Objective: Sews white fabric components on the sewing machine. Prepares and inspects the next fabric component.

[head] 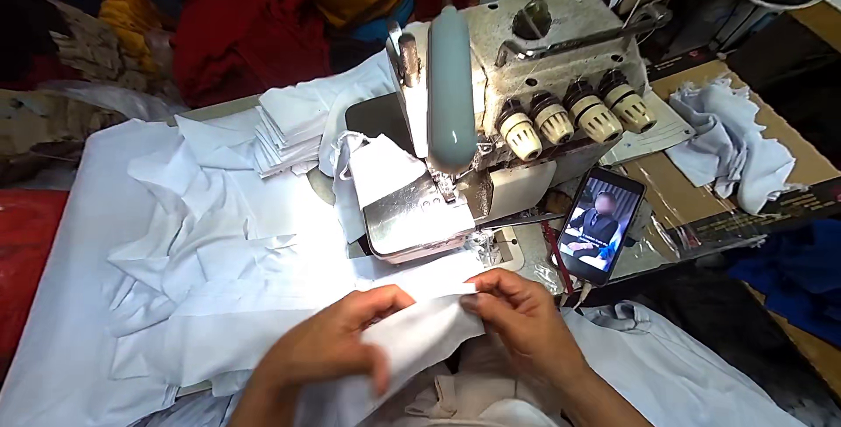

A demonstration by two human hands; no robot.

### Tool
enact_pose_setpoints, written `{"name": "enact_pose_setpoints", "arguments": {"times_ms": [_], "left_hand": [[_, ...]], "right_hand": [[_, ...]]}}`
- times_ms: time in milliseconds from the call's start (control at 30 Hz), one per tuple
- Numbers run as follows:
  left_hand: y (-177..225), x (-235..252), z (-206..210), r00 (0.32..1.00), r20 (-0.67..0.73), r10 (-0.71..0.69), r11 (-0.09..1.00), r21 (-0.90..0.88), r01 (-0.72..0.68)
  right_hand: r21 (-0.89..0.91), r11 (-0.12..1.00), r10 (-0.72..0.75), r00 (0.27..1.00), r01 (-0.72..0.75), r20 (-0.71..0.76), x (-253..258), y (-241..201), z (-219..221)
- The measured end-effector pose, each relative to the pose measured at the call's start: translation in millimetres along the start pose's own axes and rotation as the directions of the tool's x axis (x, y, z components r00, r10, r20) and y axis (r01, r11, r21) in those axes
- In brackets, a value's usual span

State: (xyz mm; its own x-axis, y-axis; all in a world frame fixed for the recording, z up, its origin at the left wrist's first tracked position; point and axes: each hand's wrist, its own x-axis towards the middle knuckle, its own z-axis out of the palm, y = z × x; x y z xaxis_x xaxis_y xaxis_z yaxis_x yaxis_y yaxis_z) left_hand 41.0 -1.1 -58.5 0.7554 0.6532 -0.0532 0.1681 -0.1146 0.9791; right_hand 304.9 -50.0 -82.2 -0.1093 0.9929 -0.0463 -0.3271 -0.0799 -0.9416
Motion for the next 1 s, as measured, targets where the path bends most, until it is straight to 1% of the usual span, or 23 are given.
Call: {"name": "enact_pose_setpoints", "arguments": {"times_ms": [33, 67, 100, 133, 167, 200, 233, 300, 333, 367, 400, 467, 533, 600, 633, 667, 700, 733, 767, 800, 867, 933, 1000], "left_hand": [[12.1, -8.5, -20.4, 0.998, 0.056, 0.004, 0.998, 0.055, -0.007], [24.6, -16.6, -37.9, 1.000, 0.018, -0.003, 0.993, 0.118, 0.001], [35.7, -22.7, -50.5, 0.993, -0.117, 0.003, 0.976, 0.216, 0.022], [44.2, -23.3, -55.6, 0.942, -0.331, 0.064, 0.929, 0.365, 0.065], [48.9, -16.7, -54.0, 0.829, -0.522, 0.200, 0.828, 0.542, 0.142], [51.0, -6.0, -48.0, 0.730, -0.582, 0.359, 0.699, 0.686, 0.203], [51.2, 4.7, -36.4, 0.692, -0.540, 0.479, 0.609, 0.773, 0.181], [39.2, 24.3, -2.0, 0.725, -0.385, 0.571, 0.534, 0.845, 0.027], [27.9, 32.6, 14.7, 0.751, -0.303, 0.586, 0.518, 0.854, -0.059], [16.1, 38.9, 27.3, 0.778, -0.242, 0.580, 0.503, 0.858, -0.108], [4.6, 42.8, 34.0, 0.794, -0.216, 0.568, 0.487, 0.866, -0.112], [-10.1, 46.0, 32.9, 0.794, -0.221, 0.567, 0.467, 0.880, -0.089], [-10.5, 47.0, 25.8, 0.800, -0.231, 0.554, 0.467, 0.882, -0.069], [-6.6, 49.3, 20.3, 0.810, -0.230, 0.539, 0.460, 0.886, -0.054], [-4.8, 50.9, 17.9, 0.813, -0.227, 0.536, 0.447, 0.893, -0.045], [-3.4, 52.0, 15.6, 0.816, -0.222, 0.534, 0.438, 0.898, -0.042], [-2.7, 52.4, 13.4, 0.817, -0.217, 0.534, 0.432, 0.901, -0.043], [-2.7, 52.5, 11.1, 0.820, -0.211, 0.533, 0.429, 0.902, -0.046], [-3.5, 52.5, 9.0, 0.821, -0.206, 0.532, 0.427, 0.903, -0.050], [-5.2, 52.8, 7.9, 0.818, -0.204, 0.538, 0.426, 0.903, -0.055], [-8.4, 52.5, 8.2, 0.814, -0.210, 0.542, 0.440, 0.896, -0.062], [-11.0, 52.7, 8.5, 0.806, -0.212, 0.553, 0.447, 0.892, -0.072], [-12.3, 53.4, 7.8, 0.797, -0.211, 0.565, 0.443, 0.893, -0.077]], "right_hand": [[0.012, 0.998, -0.067, 0.998, 0.068, -0.019, 3.2, -9.9, -2.4], [-0.002, 0.991, -0.136, 0.990, 0.136, -0.047, 7.0, -19.4, -3.6], [-0.029, 0.980, -0.198, 0.977, 0.196, -0.081, 11.4, -26.3, -2.9], [-0.068, 0.970, -0.241, 0.964, 0.234, -0.117, 16.7, -28.9, -0.7], [-0.103, 0.965, -0.254, 0.955, 0.240, -0.156, 22.7, -27.3, 3.2], [-0.115, 0.971, -0.230, 0.953, 0.210, -0.198, 28.8, -23.2, 7.7], [-0.109, 0.981, -0.182, 0.955, 0.160, -0.233, 34.8, -18.8, 11.5], [-0.075, 0.994, -0.093, 0.957, 0.075, -0.274, 45.6, -13.5, 17.3], [-0.066, 0.997, -0.062, 0.956, 0.045, -0.287, 49.1, -12.9, 18.9], [-0.067, 0.997, -0.042, 0.955, 0.024, -0.294, 51.3, -14.0, 19.5], [-0.077, 0.997, -0.032, 0.955, 0.010, -0.295, 52.9, -15.9, 19.1], [-0.101, 0.995, -0.007, 0.954, -0.025, -0.299, 56.2, -21.2, 18.4], [-0.117, 0.990, 0.042, 0.953, -0.081, -0.299, 60.2, -29.5, 18.4], [-0.193, 0.975, 0.045, 0.951, -0.108, -0.307, 65.6, -34.7, 18.9], [-0.246, 0.965, 0.014, 0.951, -0.094, -0.308, 68.2, -34.6, 18.4], [-0.310, 0.950, -0.053, 0.951, -0.046, -0.304, 69.4, -31.5, 16.8], [-0.398, 0.916, -0.166, 0.945, 0.043, -0.282, 68.9, -24.8, 14.0], [-0.504, 0.848, -0.317, 0.920, 0.166, -0.230, 67.4, -15.7, 10.3], [-0.586, 0.755, -0.459, 0.875, 0.294, -0.152, 65.0, -7.5, 6.2], [-0.635, 0.661, -0.559, 0.827, 0.400, -0.061, 61.4, -2.0, 2.4], [-0.694, 0.505, -0.649, 0.756, 0.513, 0.087, 52.7, 6.7, -2.4], [-0.747, 0.398, -0.684, 0.715, 0.533, 0.145, 47.6, 17.5, -4.0], [-0.784, 0.329, -0.703, 0.691, 0.527, 0.169, 46.3, 25.7, -5.9]]}}
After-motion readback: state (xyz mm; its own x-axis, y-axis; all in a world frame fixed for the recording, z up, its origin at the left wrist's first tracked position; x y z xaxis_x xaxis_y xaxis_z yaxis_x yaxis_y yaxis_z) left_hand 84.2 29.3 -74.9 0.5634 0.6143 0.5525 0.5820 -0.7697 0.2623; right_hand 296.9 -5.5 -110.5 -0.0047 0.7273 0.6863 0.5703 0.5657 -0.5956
